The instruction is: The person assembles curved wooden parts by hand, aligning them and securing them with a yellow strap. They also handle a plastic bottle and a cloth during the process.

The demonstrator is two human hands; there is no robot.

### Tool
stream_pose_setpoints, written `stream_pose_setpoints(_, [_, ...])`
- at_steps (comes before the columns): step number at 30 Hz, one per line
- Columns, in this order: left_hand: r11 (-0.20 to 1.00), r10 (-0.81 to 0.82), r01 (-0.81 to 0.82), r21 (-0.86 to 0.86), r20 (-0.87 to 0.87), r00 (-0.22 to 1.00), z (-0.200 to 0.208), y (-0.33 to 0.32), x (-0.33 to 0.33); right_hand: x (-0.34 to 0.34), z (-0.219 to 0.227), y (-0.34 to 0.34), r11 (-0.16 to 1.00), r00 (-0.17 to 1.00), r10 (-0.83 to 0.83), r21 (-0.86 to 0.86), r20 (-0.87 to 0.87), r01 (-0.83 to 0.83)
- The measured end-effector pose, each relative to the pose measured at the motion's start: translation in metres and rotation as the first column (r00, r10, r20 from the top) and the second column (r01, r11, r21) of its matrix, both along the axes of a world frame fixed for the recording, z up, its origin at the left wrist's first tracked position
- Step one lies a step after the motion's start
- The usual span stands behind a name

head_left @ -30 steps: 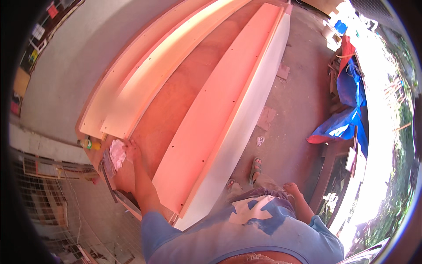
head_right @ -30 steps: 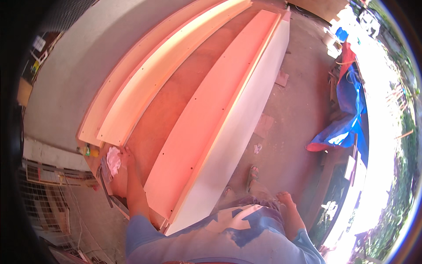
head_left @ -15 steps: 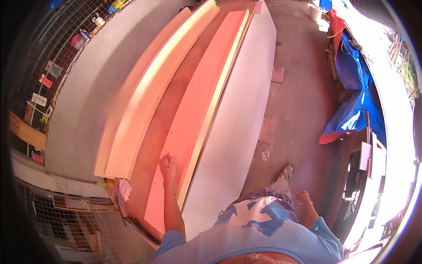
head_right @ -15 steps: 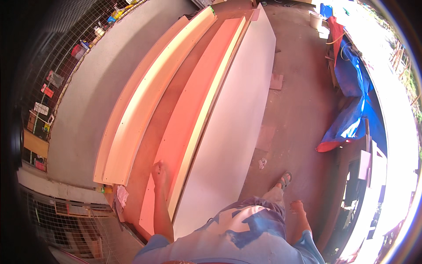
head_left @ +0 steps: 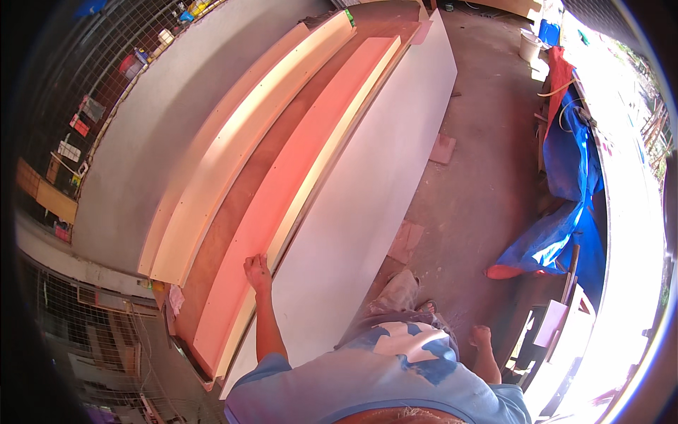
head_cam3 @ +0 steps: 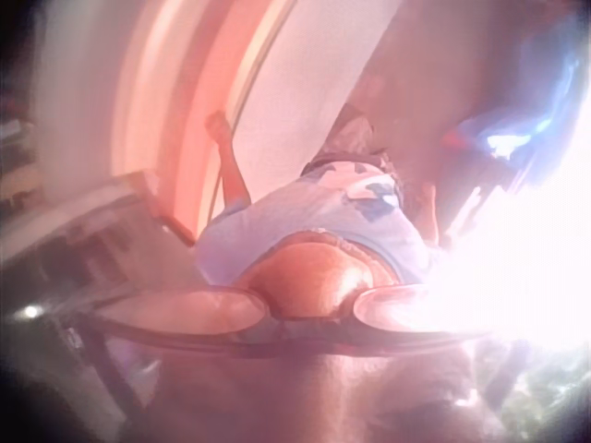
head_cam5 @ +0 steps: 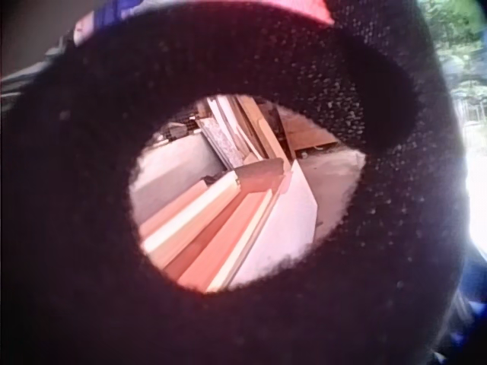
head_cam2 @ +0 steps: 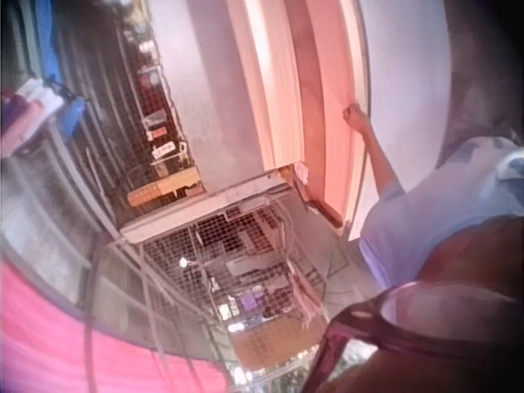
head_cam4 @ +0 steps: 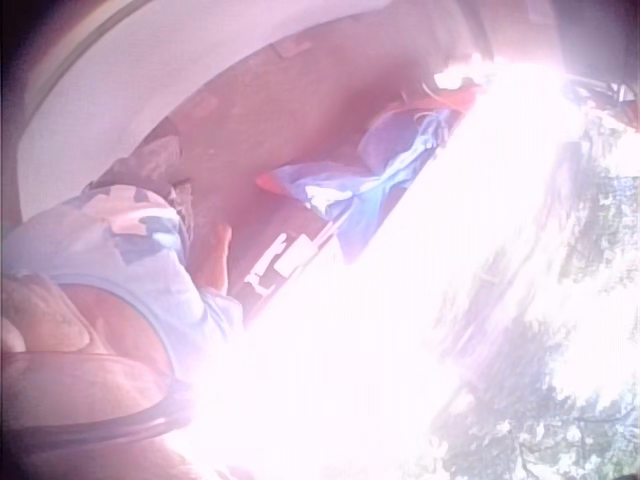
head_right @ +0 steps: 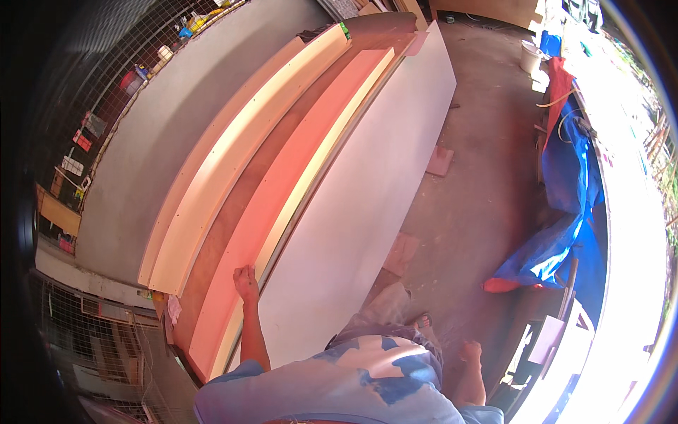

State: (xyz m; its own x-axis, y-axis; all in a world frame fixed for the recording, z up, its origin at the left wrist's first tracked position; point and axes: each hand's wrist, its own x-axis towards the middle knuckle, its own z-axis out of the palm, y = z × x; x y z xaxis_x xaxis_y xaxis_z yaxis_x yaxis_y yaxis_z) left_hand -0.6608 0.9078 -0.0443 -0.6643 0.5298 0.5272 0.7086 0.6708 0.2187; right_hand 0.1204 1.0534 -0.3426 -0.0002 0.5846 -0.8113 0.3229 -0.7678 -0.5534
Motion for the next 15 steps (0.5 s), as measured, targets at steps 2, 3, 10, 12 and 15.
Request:
stream_pose_setpoints(2, [1.0, -0.021, 0.021, 0.018, -0.034, 0.999, 0.0, 0.012, 0.004, 0.013, -0.008, 0.013, 0.982, 0.909, 0.181, -0.012, 0.376, -0.191])
stream_pose_setpoints(3, [0.999, -0.027, 0.028, 0.023, -0.046, 0.999, 0.002, 0.021, 0.004, 0.018, -0.004, 0.021, 0.981, 0.913, 0.178, 0.007, 0.366, -0.194])
stream_pose_setpoints(10, [0.999, -0.039, 0.039, -0.022, -0.027, 0.999, 0.002, 0.156, -0.006, -0.014, 0.042, 0.111, 0.988, 0.971, 0.079, -0.148, 0.224, -0.046])
stream_pose_setpoints(12, [0.997, -0.07, 0.071, 0.019, -0.052, 0.996, 0.003, 0.215, -0.009, -0.027, 0.041, 0.15, 0.992, 0.984, 0.017, -0.123, 0.175, 0.005])
stream_pose_setpoints(15, [0.998, -0.068, 0.067, -0.004, -0.015, 0.998, 0.009, 0.313, -0.011, -0.052, 0.04, 0.218, 0.991, 0.991, -0.088, -0.095, 0.097, 0.097])
